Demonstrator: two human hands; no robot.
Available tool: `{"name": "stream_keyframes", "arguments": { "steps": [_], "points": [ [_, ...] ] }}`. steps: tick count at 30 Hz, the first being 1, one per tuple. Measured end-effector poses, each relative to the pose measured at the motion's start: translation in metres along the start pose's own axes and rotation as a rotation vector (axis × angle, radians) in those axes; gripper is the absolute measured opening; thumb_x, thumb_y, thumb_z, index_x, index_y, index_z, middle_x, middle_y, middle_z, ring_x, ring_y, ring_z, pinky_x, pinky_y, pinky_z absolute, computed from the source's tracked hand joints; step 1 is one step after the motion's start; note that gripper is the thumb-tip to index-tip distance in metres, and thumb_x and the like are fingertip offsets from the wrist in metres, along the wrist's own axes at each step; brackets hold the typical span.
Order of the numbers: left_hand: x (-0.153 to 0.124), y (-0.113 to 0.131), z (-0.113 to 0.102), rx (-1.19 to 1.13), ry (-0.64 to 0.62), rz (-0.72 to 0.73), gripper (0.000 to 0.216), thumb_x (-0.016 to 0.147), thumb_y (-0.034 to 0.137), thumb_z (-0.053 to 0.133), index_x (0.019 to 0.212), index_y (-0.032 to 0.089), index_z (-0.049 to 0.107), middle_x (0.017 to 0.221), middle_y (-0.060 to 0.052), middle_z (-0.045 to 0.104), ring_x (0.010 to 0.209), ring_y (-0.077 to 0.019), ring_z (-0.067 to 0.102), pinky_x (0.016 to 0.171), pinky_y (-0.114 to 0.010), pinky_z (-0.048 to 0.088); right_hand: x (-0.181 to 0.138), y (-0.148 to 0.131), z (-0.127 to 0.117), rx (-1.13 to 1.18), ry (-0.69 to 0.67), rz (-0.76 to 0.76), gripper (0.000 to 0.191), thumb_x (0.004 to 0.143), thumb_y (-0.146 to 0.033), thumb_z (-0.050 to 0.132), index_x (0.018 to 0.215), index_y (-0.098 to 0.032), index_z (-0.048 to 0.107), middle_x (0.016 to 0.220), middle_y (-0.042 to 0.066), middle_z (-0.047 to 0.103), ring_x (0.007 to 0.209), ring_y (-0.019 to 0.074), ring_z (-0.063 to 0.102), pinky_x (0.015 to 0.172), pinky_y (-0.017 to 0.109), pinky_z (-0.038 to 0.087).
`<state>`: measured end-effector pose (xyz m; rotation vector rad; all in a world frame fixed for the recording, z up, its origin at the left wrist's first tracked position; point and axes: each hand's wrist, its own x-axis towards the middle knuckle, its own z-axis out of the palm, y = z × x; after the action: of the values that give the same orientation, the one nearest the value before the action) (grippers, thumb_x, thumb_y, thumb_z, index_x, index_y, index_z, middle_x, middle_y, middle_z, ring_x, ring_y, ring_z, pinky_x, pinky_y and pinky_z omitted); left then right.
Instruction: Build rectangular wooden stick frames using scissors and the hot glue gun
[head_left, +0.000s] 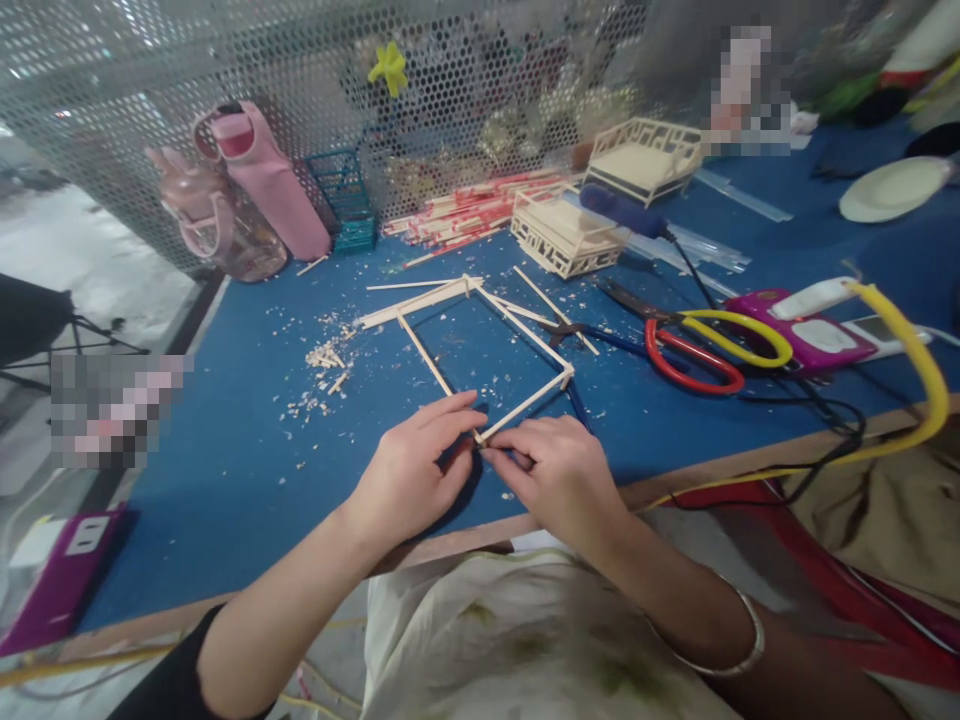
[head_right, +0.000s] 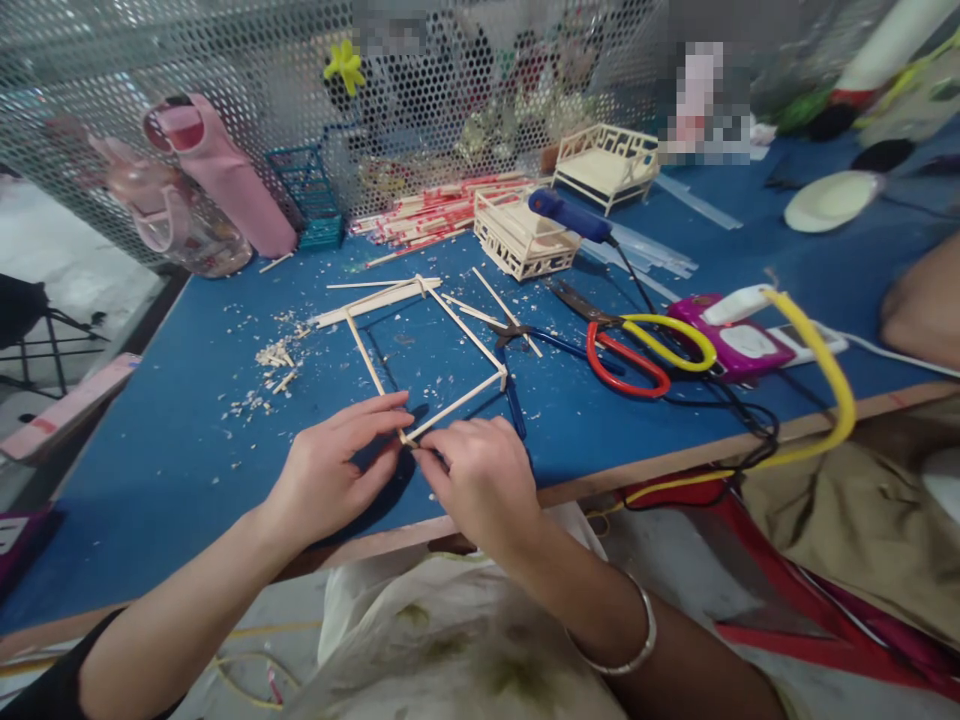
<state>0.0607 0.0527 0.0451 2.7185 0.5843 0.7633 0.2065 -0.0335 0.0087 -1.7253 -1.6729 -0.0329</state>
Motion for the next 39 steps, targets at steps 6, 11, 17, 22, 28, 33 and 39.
{"name": "stream_keyframes", "arguments": {
  "steps": [6,11,17,22,28,33,39],
  "points": [
    [-0.008,0.005,-0.007,0.005,-0.02,-0.057,0.043,0.078,0.005,0.045,0.117,0.016,0.057,0.131,-0.013,0.059,0.111,-0.0193,0.062,0.087,-0.032,0.056,-0.008,0.006,-0.032,0.198,-0.026,0.086,0.008,0.081,-0.018,0.061,0.08,-0.022,0.069,0.064,-0.001,0.066,0.058,0.0137,0.06,0.059,0.025,0.045],
    [-0.03,0.017,-0.008,0.085,0.12,-0.292,0.036,0.082,0.018,0.052,0.118,0.019,0.052,0.107,-0.009,0.063,0.078,-0.0153,0.065,0.07,-0.029,0.057,-0.017,0.03,-0.065,0.111,0.184,0.264,0.01,0.084,-0.024,0.055,0.078,-0.022,0.063,0.062,-0.001,0.061,0.054,0.0132,0.055,0.055,0.025,0.046],
    [-0.032,0.025,0.019,0.023,0.173,-0.554,0.047,0.078,0.04,0.066,0.12,0.022,0.051,0.085,-0.002,0.069,0.07,-0.0181,0.065,0.066,-0.032,0.055,0.009,0.053,-0.054,0.051,0.092,0.245,0.014,0.077,-0.024,0.06,0.089,-0.019,0.066,0.072,0.002,0.064,0.063,0.0162,0.059,0.059,0.027,0.047],
    [-0.025,0.025,0.026,0.022,0.222,-0.601,0.041,0.079,0.039,0.065,0.115,0.022,0.057,0.086,-0.003,0.071,0.071,-0.0195,0.068,0.068,-0.032,0.056,0.031,0.052,-0.042,-0.078,-0.084,0.217,0.014,0.076,-0.026,0.063,0.086,-0.021,0.07,0.069,0.002,0.063,0.066,0.0185,0.06,0.061,0.029,0.045],
    [-0.024,0.02,0.021,0.072,0.31,-0.566,0.02,0.085,0.027,0.051,0.098,0.021,0.065,0.079,-0.003,0.073,0.068,-0.0189,0.07,0.066,-0.03,0.057,0.034,0.047,-0.032,-0.039,-0.123,0.198,0.021,0.083,-0.031,0.055,0.07,-0.022,0.068,0.06,0.0,0.06,0.058,0.0156,0.058,0.056,0.026,0.041],
    [-0.029,0.008,0.008,0.11,0.283,-0.497,0.021,0.084,0.025,0.049,0.098,0.023,0.065,0.083,-0.002,0.075,0.071,-0.0184,0.071,0.067,-0.029,0.058,0.03,0.041,-0.023,-0.035,-0.089,0.162,0.021,0.083,-0.03,0.055,0.068,-0.023,0.068,0.056,-0.001,0.058,0.054,0.0151,0.058,0.052,0.026,0.038],
    [-0.033,0.002,-0.003,0.065,0.167,-0.52,0.037,0.081,0.022,0.051,0.118,0.023,0.055,0.084,-0.001,0.074,0.074,-0.0175,0.071,0.069,-0.027,0.056,0.026,0.041,-0.016,-0.089,0.0,0.112,0.019,0.082,-0.029,0.057,0.069,-0.024,0.07,0.056,-0.001,0.058,0.056,0.016,0.058,0.057,0.028,0.04]
  ]
}}
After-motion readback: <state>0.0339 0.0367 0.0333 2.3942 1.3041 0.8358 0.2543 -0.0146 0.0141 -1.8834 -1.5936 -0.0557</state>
